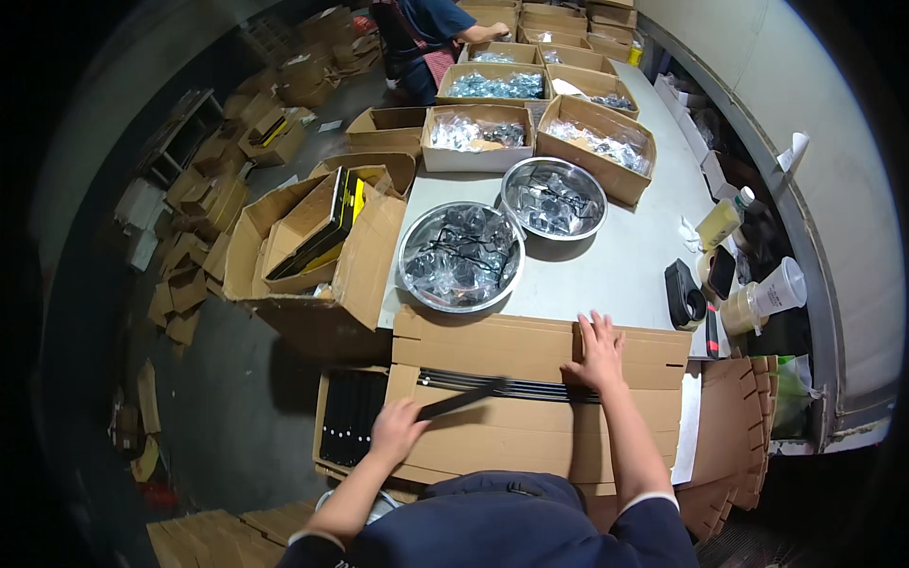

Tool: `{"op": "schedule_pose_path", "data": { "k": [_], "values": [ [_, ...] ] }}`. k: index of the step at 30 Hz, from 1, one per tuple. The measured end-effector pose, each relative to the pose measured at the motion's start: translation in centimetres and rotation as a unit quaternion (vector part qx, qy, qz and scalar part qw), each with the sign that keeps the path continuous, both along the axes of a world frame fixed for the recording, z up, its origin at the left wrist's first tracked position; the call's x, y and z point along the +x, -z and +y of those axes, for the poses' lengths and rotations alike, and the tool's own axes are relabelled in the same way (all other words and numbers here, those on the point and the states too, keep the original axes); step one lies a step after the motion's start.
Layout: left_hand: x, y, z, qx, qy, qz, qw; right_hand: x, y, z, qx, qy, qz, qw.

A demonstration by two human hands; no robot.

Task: Packing metal rails and hardware kits into cardboard boxes and sealing them with a tape dispenser.

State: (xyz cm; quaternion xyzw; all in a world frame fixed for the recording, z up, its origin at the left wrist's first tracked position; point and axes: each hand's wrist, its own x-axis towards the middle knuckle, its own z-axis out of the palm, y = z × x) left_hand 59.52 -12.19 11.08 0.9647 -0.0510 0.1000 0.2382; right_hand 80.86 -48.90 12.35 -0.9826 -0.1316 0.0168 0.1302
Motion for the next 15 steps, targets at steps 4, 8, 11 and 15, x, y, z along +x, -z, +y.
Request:
{"op": "schedule_pose_path", "data": {
  "k": [4,8,11,15],
  "values": [
    [5.1,2.5,-6.6,0.064,0.152,-0.031,0.986,2.4,-2.7,2.0,-0.149,-0.037,0.133,0.979],
    [6.9,4.1,-8.3,0.054,0.119,-0.109,0.985,-1.8,2.6,-0.9,-0.084,-0.079,-0.154,0.981],
    [7.1,4.5,-8.3,0.056,0.121,-0.111,0.985,-6.4,5.2,-1.5,-0.033,-0.062,-0.292,0.954],
    [7.5,4.2,-8.0,0.044,0.149,-0.094,0.983,-5.9,3.3,-0.6,0.009,-0.065,-0.275,0.959]
  ]
}}
